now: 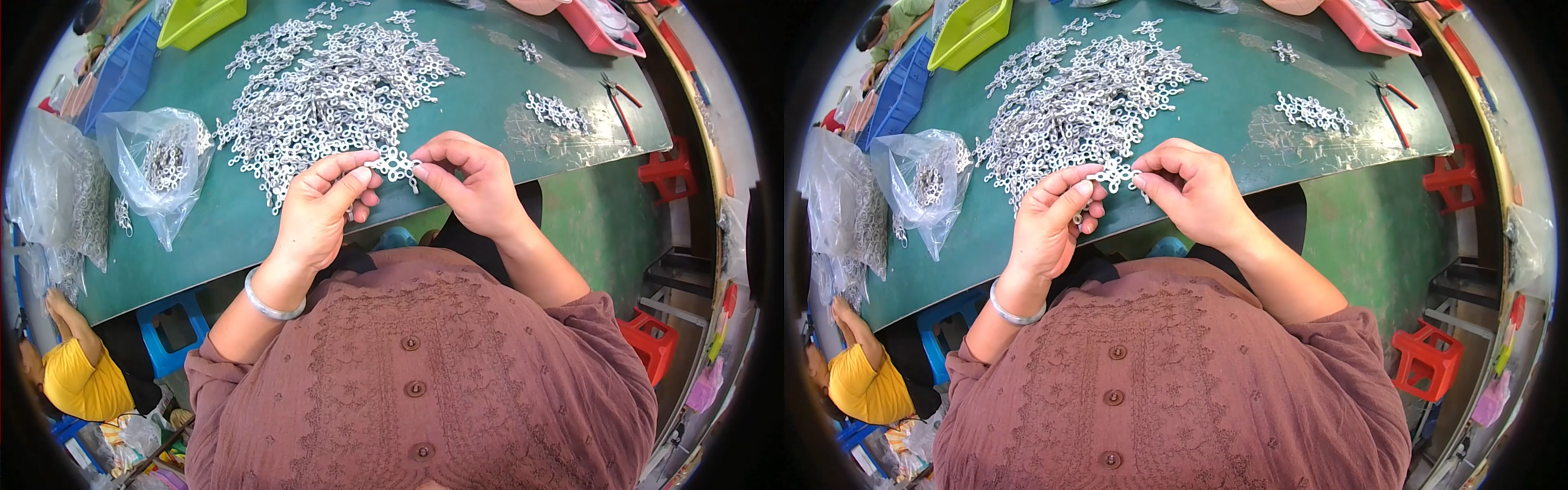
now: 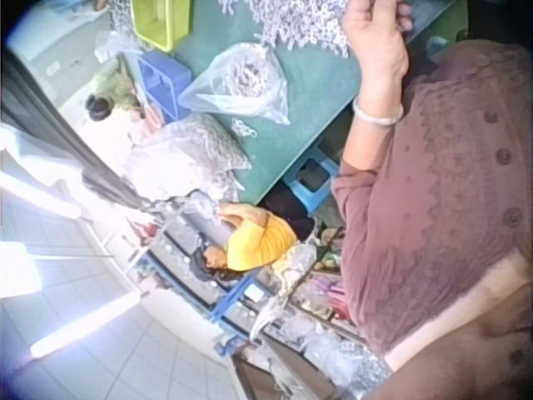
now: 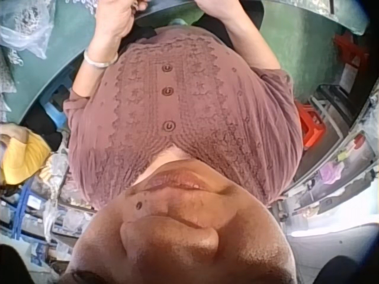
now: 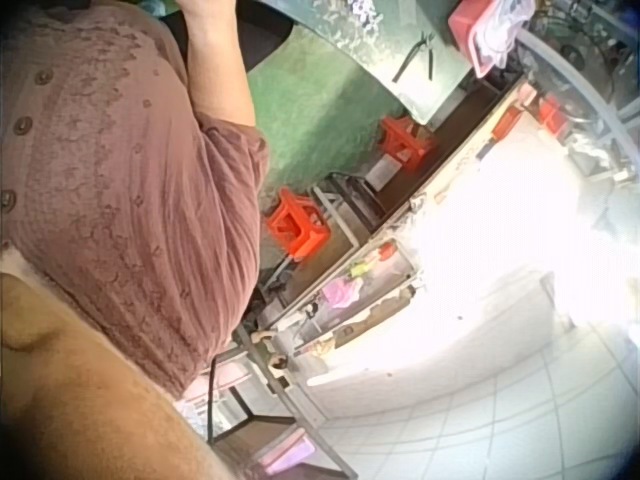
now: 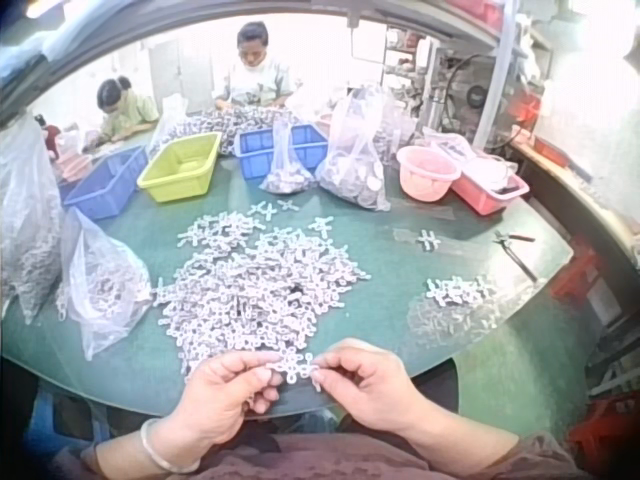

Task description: The person sorts metal hardware components by hand from a pile on the workstation into a container.

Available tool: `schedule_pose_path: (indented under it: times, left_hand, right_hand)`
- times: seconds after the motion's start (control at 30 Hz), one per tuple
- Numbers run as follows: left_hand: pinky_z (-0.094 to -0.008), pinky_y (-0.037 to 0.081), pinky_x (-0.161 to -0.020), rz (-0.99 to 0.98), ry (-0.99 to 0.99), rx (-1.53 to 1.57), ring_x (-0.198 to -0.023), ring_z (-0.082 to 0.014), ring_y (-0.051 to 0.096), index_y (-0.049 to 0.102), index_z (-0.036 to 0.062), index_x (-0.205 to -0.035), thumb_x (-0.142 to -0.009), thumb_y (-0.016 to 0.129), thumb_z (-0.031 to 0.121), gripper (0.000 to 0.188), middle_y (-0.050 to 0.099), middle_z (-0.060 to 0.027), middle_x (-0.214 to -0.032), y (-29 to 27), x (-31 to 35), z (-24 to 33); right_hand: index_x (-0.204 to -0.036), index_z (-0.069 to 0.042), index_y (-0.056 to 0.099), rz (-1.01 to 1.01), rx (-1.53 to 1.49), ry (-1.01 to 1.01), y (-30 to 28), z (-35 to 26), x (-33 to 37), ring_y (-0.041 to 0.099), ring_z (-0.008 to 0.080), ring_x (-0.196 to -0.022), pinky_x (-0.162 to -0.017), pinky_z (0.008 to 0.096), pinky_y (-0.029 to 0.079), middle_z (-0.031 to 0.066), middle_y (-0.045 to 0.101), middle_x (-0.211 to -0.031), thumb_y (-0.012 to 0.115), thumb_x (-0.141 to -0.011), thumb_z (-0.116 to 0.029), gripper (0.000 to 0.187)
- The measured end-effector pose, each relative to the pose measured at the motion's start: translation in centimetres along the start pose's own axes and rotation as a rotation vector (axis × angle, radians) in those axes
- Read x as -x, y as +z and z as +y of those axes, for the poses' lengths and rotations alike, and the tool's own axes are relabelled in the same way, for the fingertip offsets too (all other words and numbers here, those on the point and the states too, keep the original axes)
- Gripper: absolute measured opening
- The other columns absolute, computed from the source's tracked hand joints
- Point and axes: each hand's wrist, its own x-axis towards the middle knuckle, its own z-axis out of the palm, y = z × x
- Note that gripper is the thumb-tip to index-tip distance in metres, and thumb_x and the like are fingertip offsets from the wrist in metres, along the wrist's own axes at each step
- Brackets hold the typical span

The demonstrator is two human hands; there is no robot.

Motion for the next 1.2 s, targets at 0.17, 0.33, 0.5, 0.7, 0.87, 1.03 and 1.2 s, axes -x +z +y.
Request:
schedule_pose_path:
  times: [0.17,0.33,0.5,0.7,0.87,1.03,1.2]
  left_hand:
    - [-0.019,0.04,-0.053,0.004,-0.011,0.003,-0.065,-0.008,0.052,0.057,0.0006,-0.105,-0.086,0.052,0.008,0.021,0.059,-0.004,-0.08,0.0,0.0,0.0]
    - [-0.0189,0.04,-0.053,0.011,-0.015,0.004,-0.065,-0.0079,0.051,0.057,0.0008,-0.104,-0.087,0.05,0.009,0.02,0.058,-0.0036,-0.08,0.1,0.0,0.0]
    - [-0.019,0.04,-0.053,0.014,-0.031,0.02,-0.065,-0.0082,0.051,0.057,0.0012,-0.104,-0.087,0.05,0.009,0.02,0.058,-0.0036,-0.079,0.0,0.0,-0.1]
    - [-0.0197,0.041,-0.053,-0.005,-0.043,0.079,-0.066,-0.0096,0.052,0.057,0.0018,-0.105,-0.088,0.049,0.009,0.02,0.057,-0.0039,-0.08,0.0,-0.1,0.0]
    - [-0.0197,0.041,-0.053,-0.027,-0.048,0.134,-0.066,-0.0108,0.052,0.057,0.003,-0.104,-0.088,0.049,0.011,0.02,0.057,-0.0044,-0.082,-0.1,-0.1,-0.1]
    - [-0.0247,0.049,-0.06,-0.029,-0.062,0.316,-0.077,-0.0179,0.059,0.055,0.0051,-0.089,-0.087,0.048,0.019,0.016,0.059,-0.0091,-0.086,-1.0,-0.5,0.0]
    - [-0.0375,0.05,-0.073,-0.041,-0.094,0.494,-0.086,-0.0276,0.059,0.054,0.0052,-0.089,-0.083,0.049,0.016,0.014,0.059,-0.0146,-0.094,-1.5,-0.5,0.0]
  right_hand:
    - [-0.083,0.001,0.061,-0.012,-0.012,0.006,0.0,0.3,0.1,0.049,0.007,-0.062,-0.055,0.0212,0.04,0.003,0.055,-0.075,0.061,-0.076,-0.001,0.007]
    - [-0.084,0.002,0.061,-0.014,-0.04,-0.003,0.1,0.5,0.2,0.05,0.0075,-0.063,-0.055,0.0214,0.04,0.0038,0.056,-0.076,0.061,-0.077,-0.001,0.008]
    - [-0.084,0.002,0.061,-0.014,-0.028,-0.013,0.1,0.4,0.2,0.05,0.0078,-0.063,-0.055,0.0214,0.04,0.0042,0.056,-0.077,0.061,-0.077,-0.001,0.008]
    - [-0.083,0.001,0.06,0.003,0.026,-0.063,0.3,0.3,0.3,0.05,0.0086,-0.062,-0.054,0.0221,0.04,0.0046,0.056,-0.076,0.061,-0.076,-0.001,0.007]
    - [-0.083,0.001,0.06,-0.014,0.044,-0.119,0.6,0.2,0.2,0.052,0.0104,-0.061,-0.054,0.0231,0.042,0.0052,0.056,-0.075,0.062,-0.076,-0.001,0.008]
    - [-0.08,-0.002,0.06,0.037,0.103,-0.019,-0.2,0.3,0.2,0.055,0.0168,-0.063,-0.056,0.0279,0.044,0.0067,0.055,-0.073,0.065,-0.073,-0.006,0.01]
    - [-0.072,-0.008,0.058,-0.096,0.62,-0.204,-0.6,0.7,1.0,0.05,0.0254,-0.073,-0.064,0.0352,0.039,0.0059,0.05,-0.073,0.068,-0.067,-0.021,0.018]
